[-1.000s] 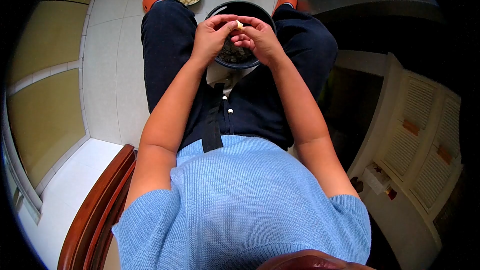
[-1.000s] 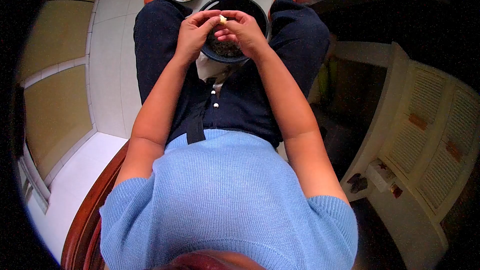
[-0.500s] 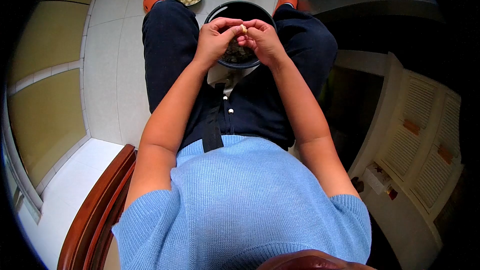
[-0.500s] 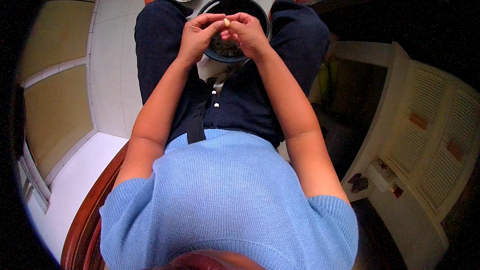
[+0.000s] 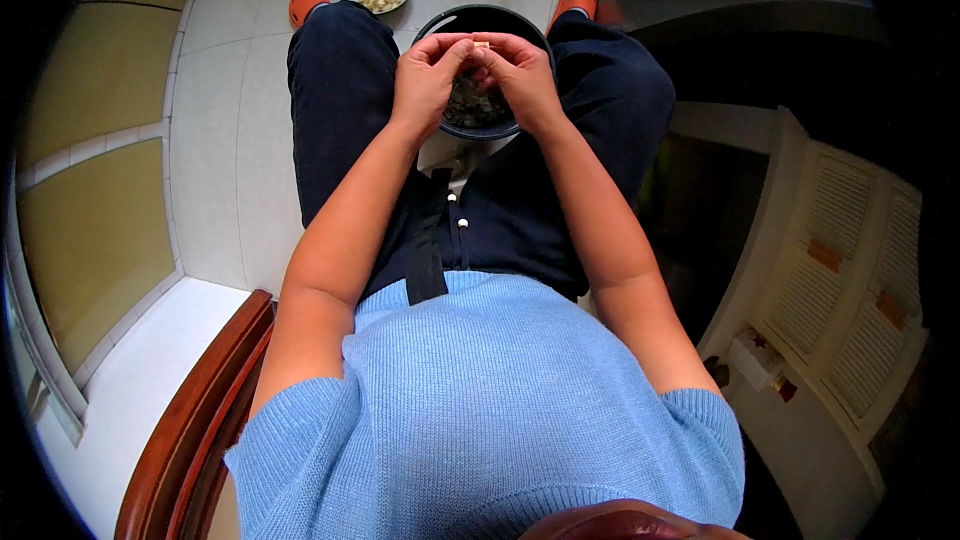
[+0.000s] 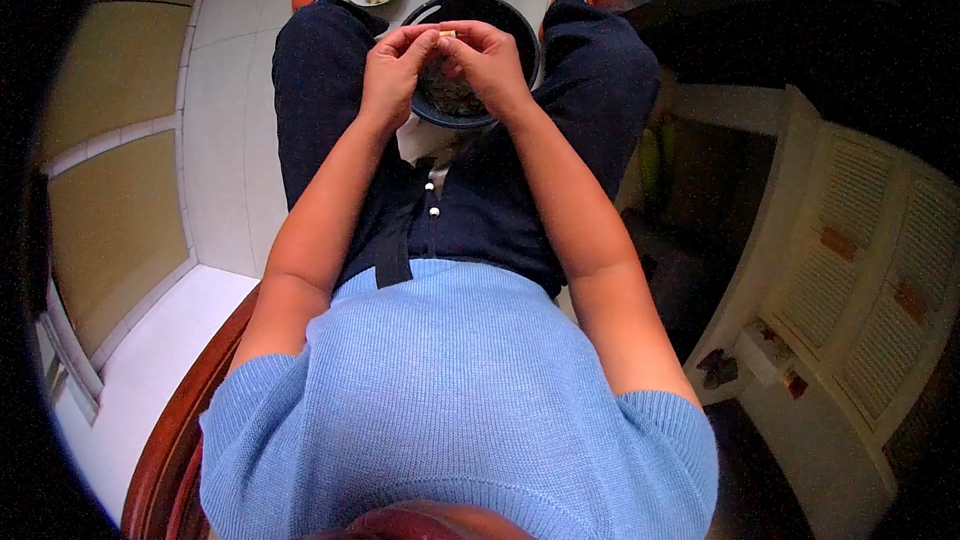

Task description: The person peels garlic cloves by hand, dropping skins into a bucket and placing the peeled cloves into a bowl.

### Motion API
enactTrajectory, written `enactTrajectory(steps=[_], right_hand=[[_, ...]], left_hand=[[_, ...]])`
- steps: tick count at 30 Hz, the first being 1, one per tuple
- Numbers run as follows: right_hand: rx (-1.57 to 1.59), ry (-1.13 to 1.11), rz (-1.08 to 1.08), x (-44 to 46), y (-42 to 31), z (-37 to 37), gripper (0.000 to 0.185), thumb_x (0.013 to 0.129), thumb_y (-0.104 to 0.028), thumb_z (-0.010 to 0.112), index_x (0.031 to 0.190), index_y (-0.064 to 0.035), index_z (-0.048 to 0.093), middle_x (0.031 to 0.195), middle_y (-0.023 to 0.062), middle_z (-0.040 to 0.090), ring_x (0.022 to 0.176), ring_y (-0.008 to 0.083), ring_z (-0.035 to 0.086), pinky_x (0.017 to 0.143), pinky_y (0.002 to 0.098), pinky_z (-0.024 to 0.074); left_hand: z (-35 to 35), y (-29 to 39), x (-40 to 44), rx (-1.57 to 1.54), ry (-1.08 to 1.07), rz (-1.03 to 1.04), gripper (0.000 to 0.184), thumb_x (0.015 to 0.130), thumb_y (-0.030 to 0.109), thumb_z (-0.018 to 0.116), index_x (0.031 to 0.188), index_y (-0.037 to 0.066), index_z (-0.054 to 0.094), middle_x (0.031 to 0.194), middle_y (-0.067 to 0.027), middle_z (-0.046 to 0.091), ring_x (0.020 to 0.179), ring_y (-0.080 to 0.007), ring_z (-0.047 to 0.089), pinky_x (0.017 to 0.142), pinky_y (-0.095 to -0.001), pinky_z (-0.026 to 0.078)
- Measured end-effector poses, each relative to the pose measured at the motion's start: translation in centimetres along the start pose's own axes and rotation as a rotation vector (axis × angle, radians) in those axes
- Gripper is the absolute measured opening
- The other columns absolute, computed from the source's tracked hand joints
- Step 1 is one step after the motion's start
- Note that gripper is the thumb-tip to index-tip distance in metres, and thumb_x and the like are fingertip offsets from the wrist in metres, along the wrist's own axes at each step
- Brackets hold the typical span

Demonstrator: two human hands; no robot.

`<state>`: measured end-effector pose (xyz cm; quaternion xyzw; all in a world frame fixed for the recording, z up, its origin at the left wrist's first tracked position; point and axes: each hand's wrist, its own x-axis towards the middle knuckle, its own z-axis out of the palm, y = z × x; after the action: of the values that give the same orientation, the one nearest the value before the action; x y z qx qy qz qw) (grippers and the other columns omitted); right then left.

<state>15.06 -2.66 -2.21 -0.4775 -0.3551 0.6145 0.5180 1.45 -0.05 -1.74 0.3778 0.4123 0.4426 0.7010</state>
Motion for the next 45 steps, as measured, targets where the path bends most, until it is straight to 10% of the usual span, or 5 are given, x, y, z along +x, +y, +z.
enactTrajectory(steps=[10,15,33,45], right_hand=[[-0.181,0.056,-0.091,0.2,0.2,-0.3,0.023,0.084,-0.006,0.059,0.106,-0.0003,0.059,0.09,0.0045,0.063,0.079,0.0094,0.06,0.065,0.0214,0.0493],[-0.432,0.087,-0.219,0.7,1.6,-0.9,0.021,0.077,-0.012,0.066,0.095,0.0,0.064,0.083,0.009,0.067,0.072,0.0111,0.063,0.065,0.0243,0.0499],[-0.811,-0.038,-0.449,-0.5,0.3,-0.9,0.024,0.072,-0.004,0.062,0.096,-0.0011,0.063,0.075,0.0167,0.059,0.07,0.0302,0.061,0.063,0.0331,0.0472],[-0.766,-0.053,-0.455,-0.6,0.5,-0.5,0.024,0.073,-0.003,0.062,0.097,-0.002,0.063,0.083,0.0169,0.063,0.075,0.0275,0.063,0.066,0.0313,0.0482]], left_hand=[[-0.1,0.5,0.1,0.105,-0.032,0.053,0.015,0.085,0.012,0.06,0.095,0.001,0.063,0.088,-0.0039,0.064,0.078,-0.0088,0.059,0.072,-0.021,0.047],[-0.3,1.2,0.2,0.741,-0.02,0.378,0.014,0.082,0.012,0.062,0.088,0.001,0.066,0.079,-0.0046,0.065,0.072,-0.0084,0.06,0.066,-0.0217,0.047],[-1.4,0.7,0.2,0.79,-0.125,0.283,0.011,0.075,0.009,0.066,0.078,-0.001,0.065,0.07,-0.0053,0.064,0.063,-0.0087,0.059,0.059,-0.0224,0.047],[-0.4,0.2,-0.1,0.847,0.06,0.353,0.013,0.066,0.011,0.064,0.071,0.0,0.062,0.063,-0.0117,0.06,0.057,-0.0188,0.059,0.057,-0.0285,0.048]])
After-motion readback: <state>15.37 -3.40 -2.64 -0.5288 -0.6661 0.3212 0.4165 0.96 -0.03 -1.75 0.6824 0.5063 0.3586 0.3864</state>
